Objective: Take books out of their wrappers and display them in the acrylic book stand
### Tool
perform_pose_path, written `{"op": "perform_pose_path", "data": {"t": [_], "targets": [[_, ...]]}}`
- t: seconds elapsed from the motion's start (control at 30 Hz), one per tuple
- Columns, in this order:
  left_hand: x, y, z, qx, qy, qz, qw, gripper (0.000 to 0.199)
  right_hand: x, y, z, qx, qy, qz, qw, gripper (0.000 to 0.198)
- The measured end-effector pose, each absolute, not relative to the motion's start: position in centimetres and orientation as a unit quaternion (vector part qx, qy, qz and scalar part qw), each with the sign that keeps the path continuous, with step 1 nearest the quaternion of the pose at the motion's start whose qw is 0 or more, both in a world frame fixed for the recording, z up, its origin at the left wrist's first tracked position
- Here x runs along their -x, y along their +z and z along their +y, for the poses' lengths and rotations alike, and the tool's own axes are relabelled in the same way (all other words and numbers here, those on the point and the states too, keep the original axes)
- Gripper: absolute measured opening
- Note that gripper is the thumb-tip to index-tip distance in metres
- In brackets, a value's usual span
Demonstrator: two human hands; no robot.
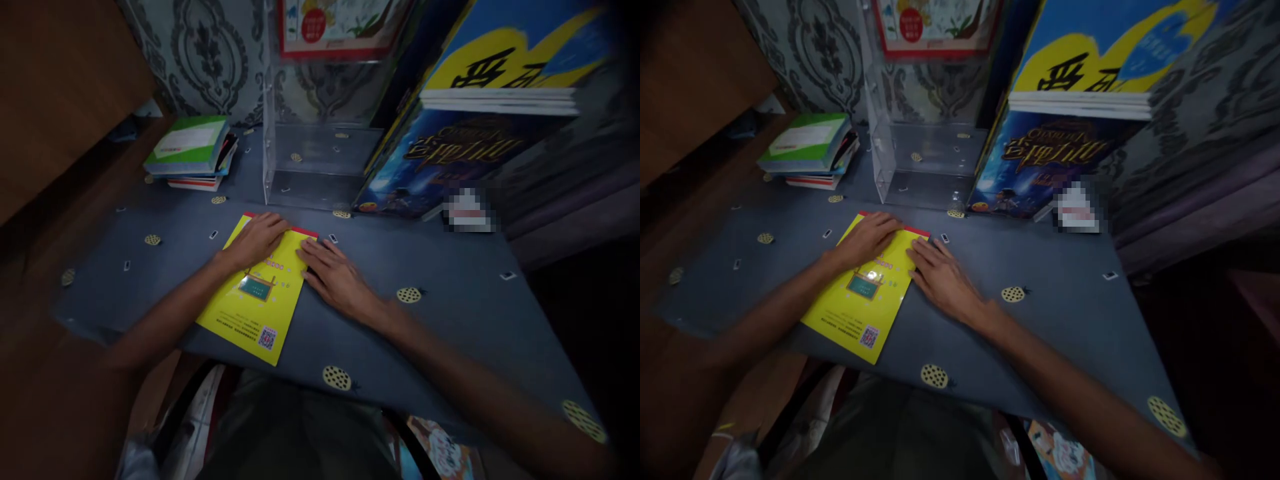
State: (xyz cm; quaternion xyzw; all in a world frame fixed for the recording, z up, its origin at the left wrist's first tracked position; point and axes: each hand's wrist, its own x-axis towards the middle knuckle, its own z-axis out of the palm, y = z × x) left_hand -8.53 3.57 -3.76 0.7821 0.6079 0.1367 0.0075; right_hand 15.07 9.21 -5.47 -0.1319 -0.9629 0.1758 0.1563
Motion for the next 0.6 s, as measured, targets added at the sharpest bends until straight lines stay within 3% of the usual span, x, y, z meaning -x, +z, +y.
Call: {"op": "perform_pose_path", "data": {"t": [0.33, 0.6], "targets": [[9.5, -4.8, 3.8, -0.777, 0.247, 0.574, 0.076, 0.032, -16.7, -4.0, 0.6, -0.086, 0.24, -0.966, 0.051, 0.048], [11.5, -4.3, 4.1, -0.615, 0.457, 0.507, 0.396, 0.035, -10.6, -2.0, -0.1, -0.184, 0.251, -0.95, 0.011, 0.051]]}}
